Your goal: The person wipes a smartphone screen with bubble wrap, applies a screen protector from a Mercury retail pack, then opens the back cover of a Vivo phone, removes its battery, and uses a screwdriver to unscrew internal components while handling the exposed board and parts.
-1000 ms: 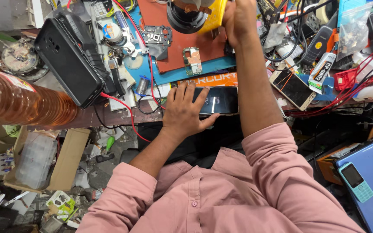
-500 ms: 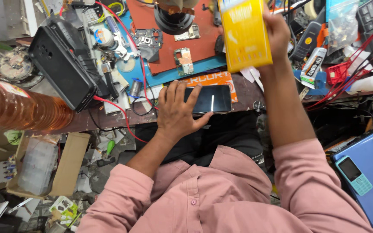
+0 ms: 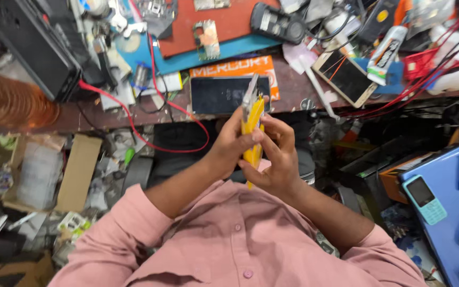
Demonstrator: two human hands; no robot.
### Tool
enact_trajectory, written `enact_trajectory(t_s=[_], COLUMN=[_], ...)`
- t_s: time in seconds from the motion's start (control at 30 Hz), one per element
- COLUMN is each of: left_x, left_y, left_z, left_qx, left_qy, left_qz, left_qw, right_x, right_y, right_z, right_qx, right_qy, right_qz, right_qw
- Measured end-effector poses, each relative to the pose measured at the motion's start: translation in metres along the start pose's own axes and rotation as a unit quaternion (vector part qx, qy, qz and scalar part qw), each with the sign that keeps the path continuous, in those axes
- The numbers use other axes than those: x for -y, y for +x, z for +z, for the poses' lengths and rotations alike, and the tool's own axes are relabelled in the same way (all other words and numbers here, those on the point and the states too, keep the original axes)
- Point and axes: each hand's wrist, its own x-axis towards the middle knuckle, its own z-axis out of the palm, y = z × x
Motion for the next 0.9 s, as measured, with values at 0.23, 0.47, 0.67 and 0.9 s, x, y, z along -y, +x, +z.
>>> enact_trajectory(t_s=[0.23,0.47,0.67,0.9], left_x=[0.013,-0.002,-0.021,-0.033], left_y=[-0.006,-0.016,-0.003,-0.013], left_z=[0.003,0.041,0.031,0.015], left_qx=[0.084,0.100,-0.047,-0.090], left_qy=[-0.076,0.245,0.609,0.743], left_qz=[0.008,0.235,0.607,0.615], left_qw=[0.993,0.935,0.508,0.249], right_x=[-0.003,-0.014,0.016,0.040], right_y=[-0.011,-0.022,-0.009,0.013], right_z=[-0.059,-0.094,-0.102,-0.089], right_qx=[-0.037,-0.062,0.039,0.026], right_qy=[-0.003,0.225,0.201,-0.085], right_qz=[-0.053,0.082,-0.038,-0.197], right_qw=[0.998,0.969,0.978,0.976])
